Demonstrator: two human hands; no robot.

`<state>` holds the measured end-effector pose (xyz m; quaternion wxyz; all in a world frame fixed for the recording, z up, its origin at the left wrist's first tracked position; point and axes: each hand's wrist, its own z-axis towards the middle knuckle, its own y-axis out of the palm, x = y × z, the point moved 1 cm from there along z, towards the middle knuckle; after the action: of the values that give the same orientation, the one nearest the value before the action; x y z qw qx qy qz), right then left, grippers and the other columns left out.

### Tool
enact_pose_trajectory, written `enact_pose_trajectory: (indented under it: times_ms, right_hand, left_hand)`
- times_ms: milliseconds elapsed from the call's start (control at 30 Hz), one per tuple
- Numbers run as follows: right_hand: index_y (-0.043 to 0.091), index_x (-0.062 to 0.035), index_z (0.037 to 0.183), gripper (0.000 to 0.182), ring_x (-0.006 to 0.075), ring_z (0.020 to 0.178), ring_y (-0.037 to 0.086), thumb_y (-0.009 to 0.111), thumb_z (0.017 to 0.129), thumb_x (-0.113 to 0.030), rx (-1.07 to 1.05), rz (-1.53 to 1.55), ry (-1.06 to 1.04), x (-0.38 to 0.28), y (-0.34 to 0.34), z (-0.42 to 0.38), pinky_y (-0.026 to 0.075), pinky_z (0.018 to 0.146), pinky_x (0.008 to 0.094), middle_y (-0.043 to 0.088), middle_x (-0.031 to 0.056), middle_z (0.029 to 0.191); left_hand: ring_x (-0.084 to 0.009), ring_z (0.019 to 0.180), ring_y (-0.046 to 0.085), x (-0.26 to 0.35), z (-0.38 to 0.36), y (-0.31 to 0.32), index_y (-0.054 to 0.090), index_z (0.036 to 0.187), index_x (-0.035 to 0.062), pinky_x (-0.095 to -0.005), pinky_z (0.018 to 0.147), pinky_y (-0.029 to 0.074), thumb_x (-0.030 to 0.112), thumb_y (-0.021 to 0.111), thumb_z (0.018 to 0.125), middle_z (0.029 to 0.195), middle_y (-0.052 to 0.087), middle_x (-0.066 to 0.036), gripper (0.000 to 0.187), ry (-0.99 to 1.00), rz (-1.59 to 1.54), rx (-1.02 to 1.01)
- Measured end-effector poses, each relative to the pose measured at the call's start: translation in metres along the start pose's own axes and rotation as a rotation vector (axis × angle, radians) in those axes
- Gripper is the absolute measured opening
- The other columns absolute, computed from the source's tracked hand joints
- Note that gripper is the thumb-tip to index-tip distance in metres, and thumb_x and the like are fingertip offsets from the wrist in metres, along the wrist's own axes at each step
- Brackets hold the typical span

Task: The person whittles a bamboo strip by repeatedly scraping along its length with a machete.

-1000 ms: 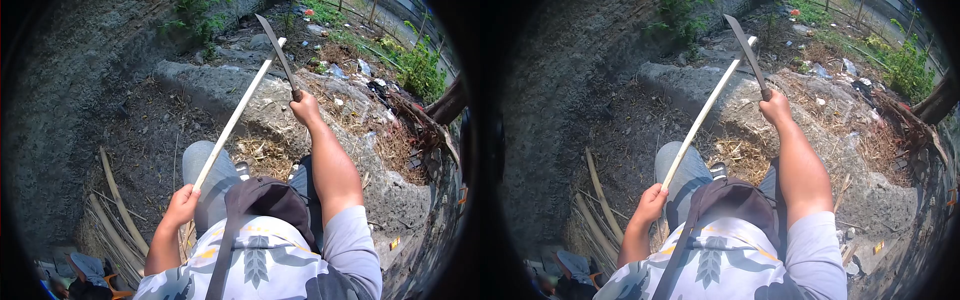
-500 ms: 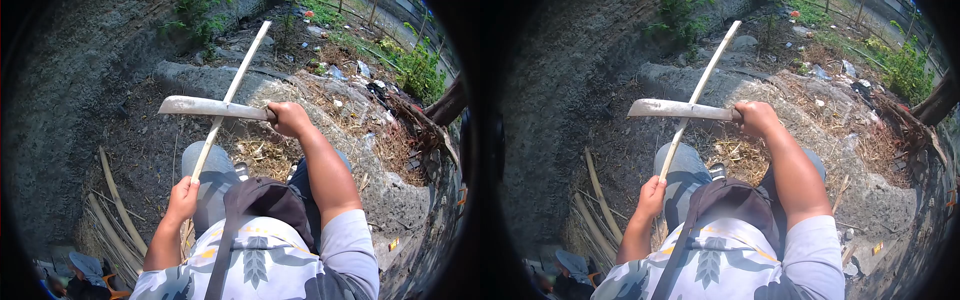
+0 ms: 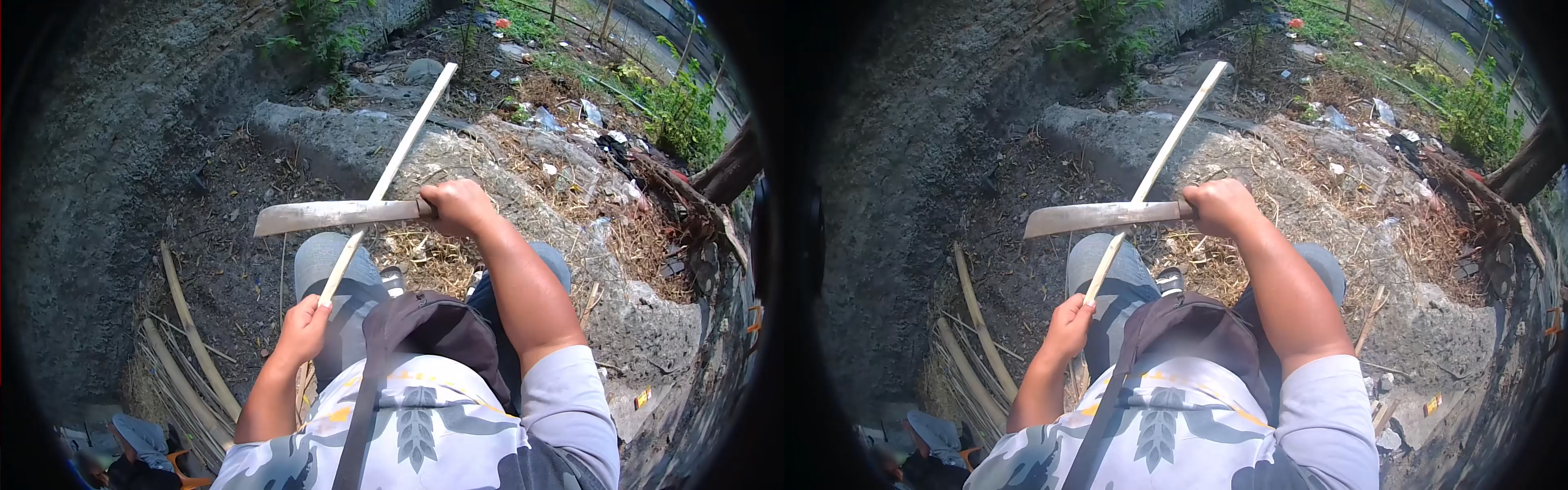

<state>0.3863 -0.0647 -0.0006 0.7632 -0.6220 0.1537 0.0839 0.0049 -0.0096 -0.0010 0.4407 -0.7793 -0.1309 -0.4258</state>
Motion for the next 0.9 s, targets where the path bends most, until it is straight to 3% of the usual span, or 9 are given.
enact_pose_trajectory:
  times_ms: [100,200,333,400,500,600,667,900]
  right_hand:
    - [0.070,-0.0099,0.098,0.025,0.0390,0.096,0.072,0.074,0.073,-0.014,-0.058,0.109,0.197,0.023,-0.002,0.003,0.057,0.084,0.0512,0.074,0.0179,0.094]
    - [0.071,-0.0109,0.097,0.024,0.0399,0.096,0.072,0.073,0.073,-0.013,-0.014,0.078,0.202,0.016,-0.003,0.001,0.057,0.084,0.0513,0.074,0.0176,0.094]
    - [0.068,-0.0112,0.096,0.024,0.0399,0.092,0.072,0.074,0.073,-0.015,0.026,0.095,0.122,0.003,0.005,0.003,0.057,0.081,0.0513,0.074,0.0172,0.092]
    - [0.065,-0.0131,0.093,0.019,0.0386,0.087,0.072,0.072,0.076,-0.016,0.117,0.083,-0.041,-0.010,0.008,0.005,0.057,0.076,0.0513,0.073,0.0151,0.087]
    - [0.065,-0.0131,0.093,0.018,0.0385,0.087,0.072,0.072,0.076,-0.015,0.056,0.009,-0.117,-0.012,0.014,0.006,0.057,0.076,0.0502,0.074,0.0133,0.088]
    - [0.066,-0.0118,0.095,0.019,0.0395,0.092,0.072,0.072,0.077,-0.015,0.032,0.017,0.103,0.014,0.007,0.010,0.057,0.080,0.0514,0.074,0.0151,0.092]
    - [0.071,-0.0132,0.104,0.026,0.0394,0.099,0.072,0.071,0.078,-0.015,0.005,0.213,0.390,0.039,0.016,0.014,0.057,0.086,0.0514,0.075,0.0178,0.100]
    - [0.072,-0.0149,0.100,0.020,0.0399,0.094,0.071,0.068,0.080,-0.015,-0.006,0.063,0.285,0.023,-0.003,0.002,0.057,0.083,0.0514,0.075,0.0171,0.096]
  left_hand:
    - [-0.0072,0.064,0.045,0.012,-0.006,-0.002,0.060,0.087,0.0014,-0.0311,0.056,0.039,0.020,0.059,0.105,0.066,0.050,0.000,0.026,-0.008,-0.017,0.003]
    - [-0.0069,0.065,0.045,0.000,0.001,0.004,0.058,0.087,0.0015,-0.0310,0.056,0.039,0.020,0.059,0.105,0.067,0.051,0.001,0.026,0.004,-0.022,0.002]
    - [-0.0063,0.065,0.043,0.009,0.001,0.017,0.057,0.085,0.0027,-0.0310,0.056,0.038,0.022,0.059,0.106,0.068,0.050,0.002,0.028,0.013,-0.059,-0.006]
    - [-0.0059,0.065,0.043,0.021,0.006,0.018,0.057,0.085,0.0035,-0.0308,0.056,0.038,0.024,0.059,0.106,0.069,0.049,0.003,0.029,0.036,-0.062,-0.019]
    - [-0.0057,0.064,0.041,0.008,0.012,0.015,0.057,0.085,0.0046,-0.0305,0.055,0.037,0.025,0.059,0.107,0.068,0.048,0.005,0.031,-0.008,-0.217,-0.079]
    - [-0.0054,0.064,0.042,-0.005,0.001,0.000,0.057,0.084,0.0049,-0.0299,0.055,0.037,0.026,0.059,0.107,0.068,0.048,0.005,0.031,-0.087,-0.145,-0.093]
    - [-0.0057,0.063,0.042,-0.002,-0.006,-0.007,0.057,0.084,0.0048,-0.0303,0.054,0.037,0.028,0.059,0.107,0.067,0.048,0.005,0.033,-0.028,-0.038,-0.068]
    - [-0.0074,0.063,0.043,-0.043,-0.009,-0.003,0.059,0.085,0.0031,-0.0318,0.055,0.038,0.032,0.059,0.107,0.067,0.050,0.003,0.037,-0.071,-0.029,-0.047]
